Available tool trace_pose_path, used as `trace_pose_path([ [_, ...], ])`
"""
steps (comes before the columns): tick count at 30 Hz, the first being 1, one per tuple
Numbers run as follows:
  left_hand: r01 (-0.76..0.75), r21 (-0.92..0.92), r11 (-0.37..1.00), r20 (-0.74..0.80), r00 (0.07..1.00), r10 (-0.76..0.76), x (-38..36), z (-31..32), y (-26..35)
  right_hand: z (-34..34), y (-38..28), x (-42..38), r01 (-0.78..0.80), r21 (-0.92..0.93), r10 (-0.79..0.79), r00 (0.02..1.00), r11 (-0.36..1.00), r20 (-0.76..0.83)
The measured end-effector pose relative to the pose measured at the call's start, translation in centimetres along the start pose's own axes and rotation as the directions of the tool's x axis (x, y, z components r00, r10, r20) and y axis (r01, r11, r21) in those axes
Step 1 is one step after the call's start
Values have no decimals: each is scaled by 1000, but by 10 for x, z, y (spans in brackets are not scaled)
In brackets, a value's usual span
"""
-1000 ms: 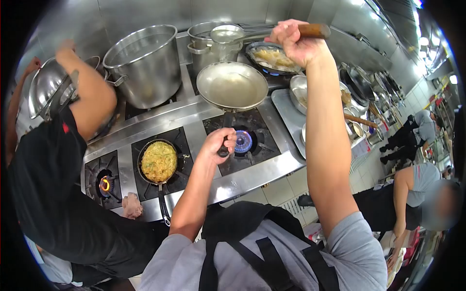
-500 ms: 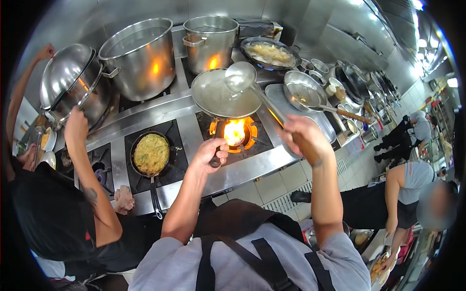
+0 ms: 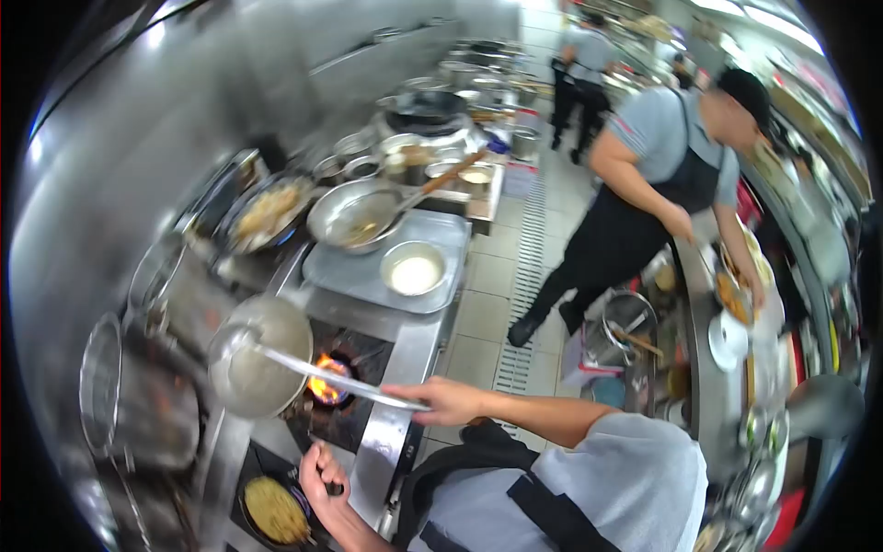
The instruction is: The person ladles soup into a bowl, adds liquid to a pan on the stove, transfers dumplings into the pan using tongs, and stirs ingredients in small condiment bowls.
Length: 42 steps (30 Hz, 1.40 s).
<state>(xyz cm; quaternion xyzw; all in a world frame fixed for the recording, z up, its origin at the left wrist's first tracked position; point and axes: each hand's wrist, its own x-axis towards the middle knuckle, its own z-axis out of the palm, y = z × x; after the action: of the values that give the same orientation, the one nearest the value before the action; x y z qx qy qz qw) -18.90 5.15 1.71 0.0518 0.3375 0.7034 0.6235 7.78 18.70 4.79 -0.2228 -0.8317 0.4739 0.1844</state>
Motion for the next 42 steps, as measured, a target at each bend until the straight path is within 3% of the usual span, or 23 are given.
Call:
trace_pose_path([
  [1,21,-33,999,36,999,-20,0,-5,2,4,4,0,109,73,-106,993,991,-53],
  [5,60,-93,994,17,998,-58,-1,-7,9,-13,-25,25,267,150,-259,963,952,-71],
  [6,30,-59,998,-26,999,-31,0,-9,7,-12,-26,39,406,155,-383,910,901,-159],
  [7,26,-54,998,-18,999,-27,6,-5,7,-20,-37,49,414,149,-391,906,898,-163],
  [9,59,-13,998,-41,997,-60,1,-7,10,-37,-65,75,129,454,-161,987,882,32],
  [12,-16,159,987,-53,998,24,-14,25,13,-66,-111,137,141,373,-157,987,917,15],
  [13,-4,157,988,-109,994,21,-18,38,14,-71,-119,166,126,431,-147,989,893,16],
  [14,23,125,992,-61,998,-16,-17,33,15,-76,-139,187,95,521,-116,993,849,9],
  [17,-6,100,995,-19,1000,8,-15,28,14,-83,-168,276,90,340,-110,993,936,40],
  [21,-57,52,997,-37,998,59,-24,38,15,-74,-192,376,-72,208,37,985,975,166],
  [23,-31,78,996,-11,999,32,-26,37,11,-52,-196,408,-98,134,76,985,986,156],
  [25,-39,73,997,-4,999,40,-28,33,7,-35,-202,424,-239,-9,238,966,971,100],
  [27,-17,58,998,5,1000,16,-29,31,1,-29,-201,426,-232,-23,234,968,972,96],
  [29,-26,58,998,-3,1000,26,-32,31,0,-30,-200,427,-279,227,253,958,933,138],
  [30,-28,73,997,-1,1000,28,-32,30,-1,-35,-189,441,-306,437,245,950,846,193],
  [31,-29,88,996,3,1000,29,-32,29,-2,-43,-183,455,-302,437,239,952,847,193],
  [33,-27,77,997,9,1000,27,-32,28,-2,-59,-179,470,-577,763,225,816,291,532],
  [34,-23,65,998,14,1000,23,-32,28,-3,-64,-176,469,-507,838,125,862,201,491],
  [35,-27,67,997,16,1000,26,-31,28,-3,-70,-174,469,-505,839,122,863,203,490],
  [37,-26,81,996,22,999,25,-29,28,-3,-78,-186,450,-528,836,52,840,-151,540],
  [42,-43,118,992,57,998,36,-18,28,-7,-94,-193,431,-467,861,20,877,-200,480],
])
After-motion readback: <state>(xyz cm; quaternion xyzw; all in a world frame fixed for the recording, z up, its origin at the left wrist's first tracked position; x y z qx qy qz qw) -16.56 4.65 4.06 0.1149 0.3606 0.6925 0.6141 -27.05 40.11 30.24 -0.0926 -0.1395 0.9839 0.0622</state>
